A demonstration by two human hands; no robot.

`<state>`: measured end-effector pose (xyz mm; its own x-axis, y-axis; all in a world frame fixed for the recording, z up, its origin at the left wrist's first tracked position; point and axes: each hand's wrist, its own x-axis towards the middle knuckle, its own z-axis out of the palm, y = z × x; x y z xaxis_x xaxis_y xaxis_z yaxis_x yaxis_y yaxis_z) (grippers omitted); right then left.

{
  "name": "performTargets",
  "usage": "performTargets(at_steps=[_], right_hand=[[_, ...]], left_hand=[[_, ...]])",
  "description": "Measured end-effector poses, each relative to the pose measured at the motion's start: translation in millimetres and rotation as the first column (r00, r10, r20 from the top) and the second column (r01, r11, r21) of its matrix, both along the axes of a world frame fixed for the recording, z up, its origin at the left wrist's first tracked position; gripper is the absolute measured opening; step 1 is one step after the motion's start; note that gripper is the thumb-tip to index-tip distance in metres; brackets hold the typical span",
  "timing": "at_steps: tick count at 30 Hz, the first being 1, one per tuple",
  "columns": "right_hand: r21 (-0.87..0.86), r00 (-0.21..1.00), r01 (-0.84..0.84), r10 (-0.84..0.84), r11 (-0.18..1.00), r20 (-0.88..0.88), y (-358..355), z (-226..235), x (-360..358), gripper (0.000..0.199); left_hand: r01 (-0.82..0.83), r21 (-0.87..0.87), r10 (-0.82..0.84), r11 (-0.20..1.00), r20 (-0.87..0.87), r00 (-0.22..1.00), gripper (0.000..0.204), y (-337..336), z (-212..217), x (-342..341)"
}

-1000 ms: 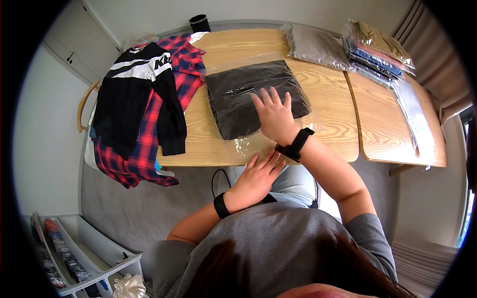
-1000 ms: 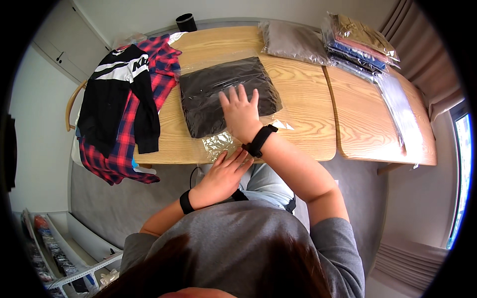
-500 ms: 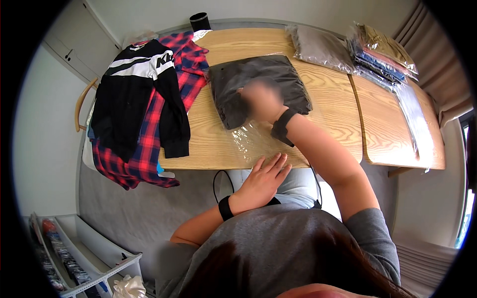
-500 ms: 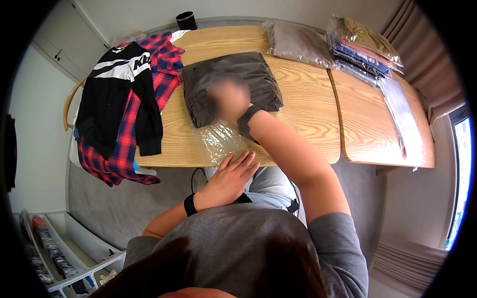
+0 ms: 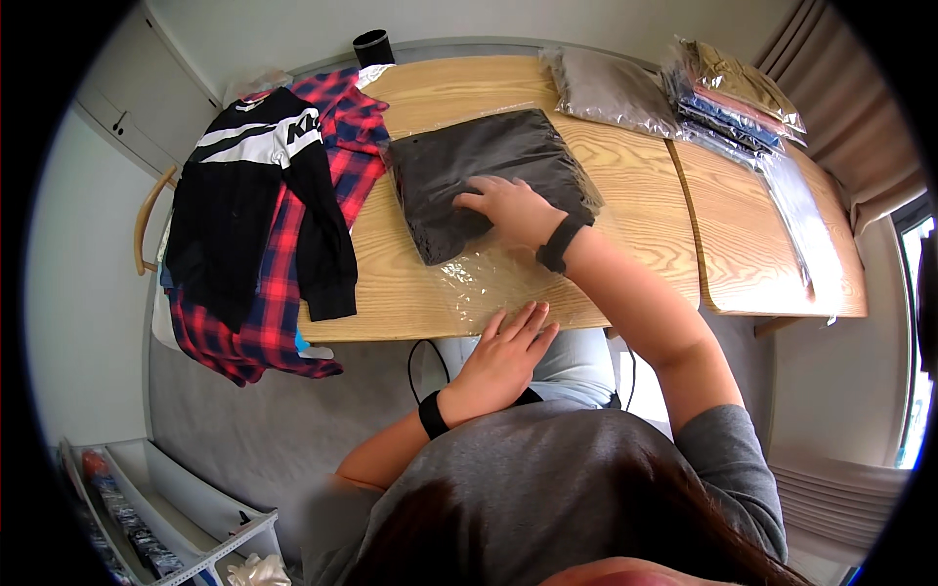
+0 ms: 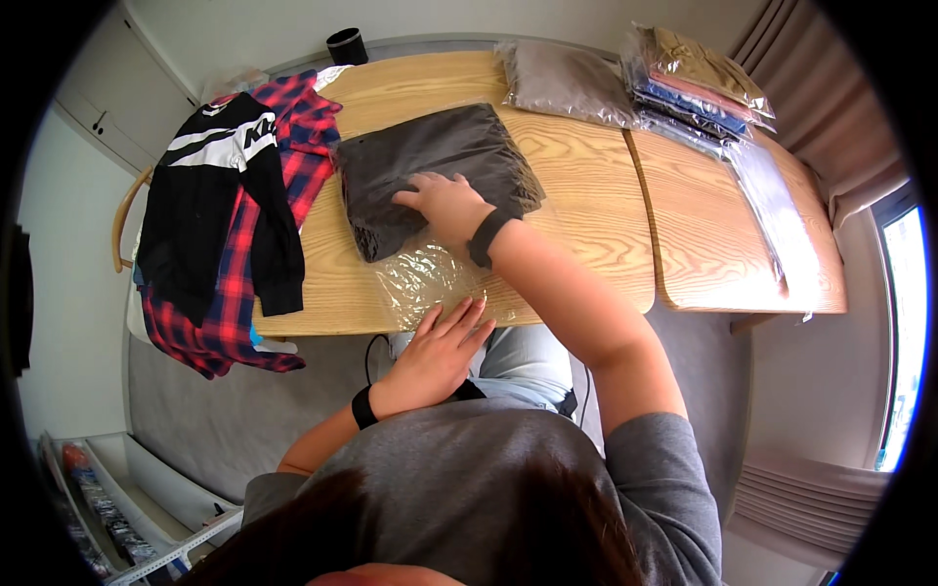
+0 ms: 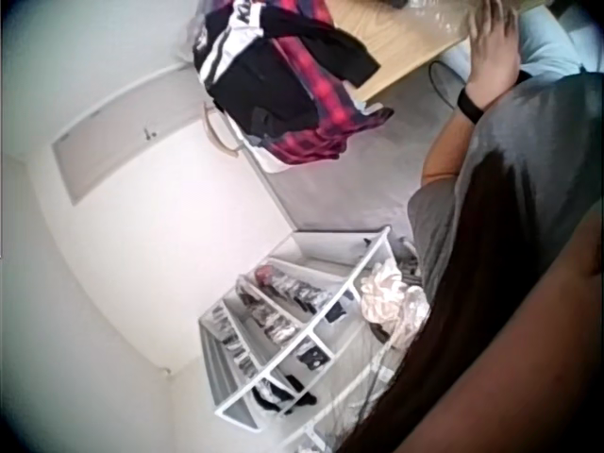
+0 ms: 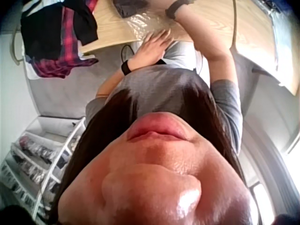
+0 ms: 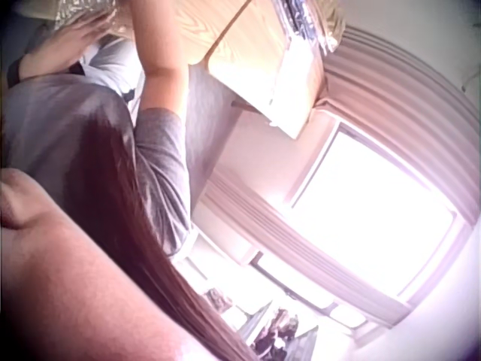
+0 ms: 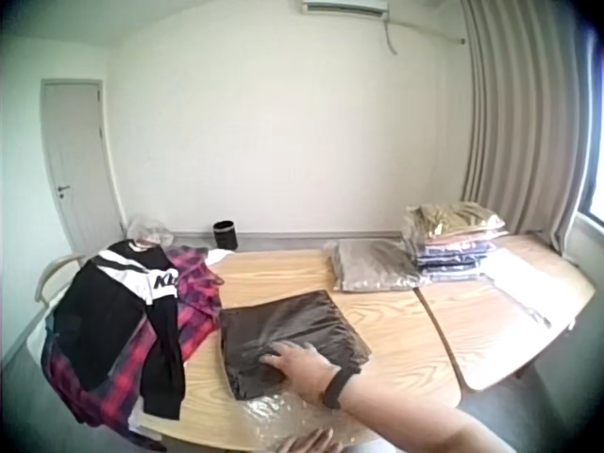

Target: Folding various items of clothing and placing them into clear plastic bags on a work table.

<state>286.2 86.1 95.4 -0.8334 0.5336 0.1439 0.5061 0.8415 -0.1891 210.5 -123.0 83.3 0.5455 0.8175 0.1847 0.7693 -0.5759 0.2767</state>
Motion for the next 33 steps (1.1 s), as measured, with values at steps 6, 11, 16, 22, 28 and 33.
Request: performTargets(at_steps=[6, 11, 16, 22, 28, 33], right_hand=[[0.065, 0.999, -0.036, 0.034, 0.997, 0.024, 39.7, -9.9, 1.8, 0.057], [0.118, 0.99, -0.032, 0.015, 0.993, 0.142, -10.2, 14.7, -8.3, 0.075], [-0.117, 0.99, -0.066, 0.079, 0.991, 0.116, -33.5, 14.6, -16.1, 0.083], [0.107, 0.985, 0.174, -0.172, 0.979, -0.035, -42.5, 6.2, -11.9, 0.077], [-0.22, 0.991, -0.131, 0.122, 0.967, -0.051, -109.4, 29.8, 57.3, 0.064], [-0.885, 0.921, -0.385, 0.051, 0.263, -0.386, -92.9, 92.9, 135.0, 0.02]], left_hand=[[-0.001, -0.003, 0.001, 1.0, -0.016, 1.0, 0.053, 0.5, -1.4, 2.9], [-0.024, 0.002, 0.024, 1.0, -0.003, 1.0, 0.053, -1.2, -3.8, 2.7], [-0.023, 0.019, 0.023, 1.0, -0.012, 1.0, 0.051, -1.2, -5.0, 2.5], [-0.04, 0.027, 0.039, 0.999, 0.014, 0.999, 0.052, -2.4, -4.8, 4.7], [0.036, -0.153, -0.02, 0.988, 0.104, 0.994, 0.047, -2.0, 10.7, -21.4], [0.156, -0.301, 0.062, 0.941, 0.606, 0.793, 0.016, -24.4, 59.6, -82.9]])
